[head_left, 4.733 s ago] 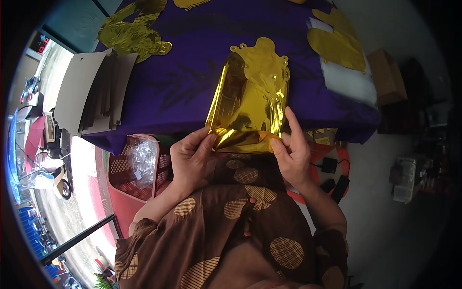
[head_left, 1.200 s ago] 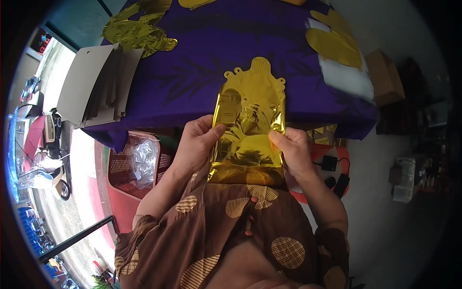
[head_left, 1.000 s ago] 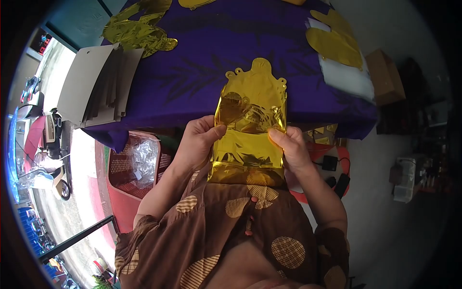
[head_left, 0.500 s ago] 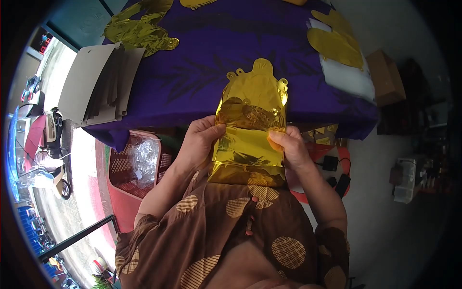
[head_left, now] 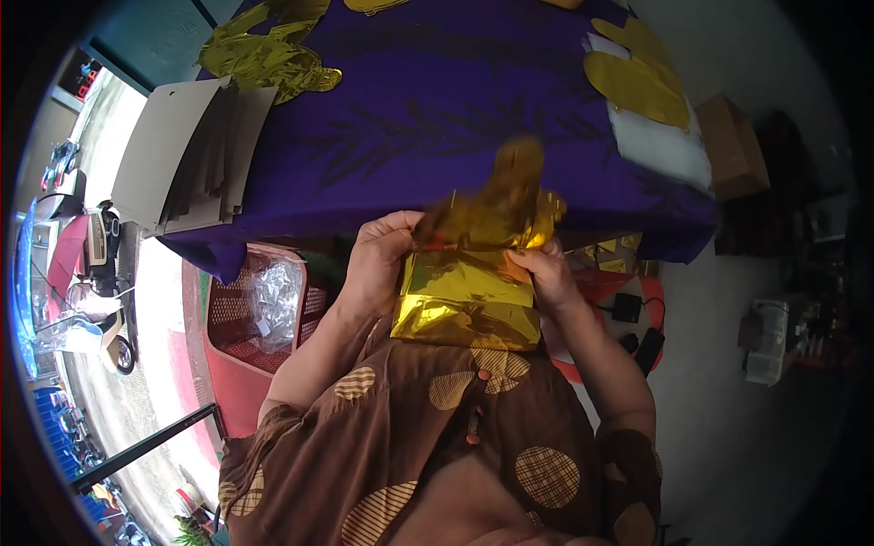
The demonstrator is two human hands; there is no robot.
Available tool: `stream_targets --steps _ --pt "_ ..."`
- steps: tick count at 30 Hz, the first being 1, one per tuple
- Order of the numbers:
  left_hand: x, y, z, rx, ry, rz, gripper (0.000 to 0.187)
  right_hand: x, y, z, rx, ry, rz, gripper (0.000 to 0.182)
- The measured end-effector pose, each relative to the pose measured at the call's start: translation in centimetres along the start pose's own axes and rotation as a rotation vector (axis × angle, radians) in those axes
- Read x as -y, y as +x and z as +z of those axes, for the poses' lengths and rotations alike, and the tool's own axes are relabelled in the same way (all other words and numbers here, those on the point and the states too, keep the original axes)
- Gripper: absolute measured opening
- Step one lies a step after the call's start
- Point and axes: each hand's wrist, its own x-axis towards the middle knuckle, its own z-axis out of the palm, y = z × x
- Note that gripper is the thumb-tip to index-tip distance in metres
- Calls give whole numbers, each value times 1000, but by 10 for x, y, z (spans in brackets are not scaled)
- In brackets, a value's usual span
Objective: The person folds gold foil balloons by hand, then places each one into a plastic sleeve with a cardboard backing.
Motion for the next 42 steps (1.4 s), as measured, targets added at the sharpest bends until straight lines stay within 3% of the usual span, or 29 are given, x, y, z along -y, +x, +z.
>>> stream_targets --steps 2,5,10,14,17,18,21,22,24,27,28,31,35,38,42 --pt "2 3 -10 47 32 19 28 0 0 -1 39 -126 -67 19" --pt "-1 1 -7 30 49 25 24 -5 5 -14 204 -84 -128 21" --pt "-14 -7 10 25 1 -33 24 11 2 -3 167 -218 -148 25" --pt "-24 -17 18 -74 43 -161 70 23 1 -1 220 -327 -211 27" --pt "-29 -23 25 -52 148 -152 59 30 0 8 216 -398 -239 24" --pt "-27 -20 19 -63 312 -73 41 32 0 10 203 -423 -248 22" --pt "-31 -22 14 19 610 -59 23 37 4 6 319 -486 -289 34" --pt "-30 -22 18 -4 433 -68 16 38 2 11 234 -507 -304 34" --pt "-31 -20 17 3 393 -62 15 42 -1 25 66 -548 -335 39" --pt "-35 -13 14 43 336 -23 17 56 -1 18 113 -78 -38 44" --pt "-38 -11 14 55 317 -17 16 62 0 25 75 -88 -46 55" --pt "-45 -5 19 65 310 22 14 76 4 32 -13 31 64 58" --pt "-53 6 24 87 328 64 14 97 17 26 46 -326 64 41" --pt "-62 18 25 120 282 72 14 97 28 20 51 -324 66 27" --pt "-72 37 20 190 140 19 22 107 42 24 15 -357 11 22"
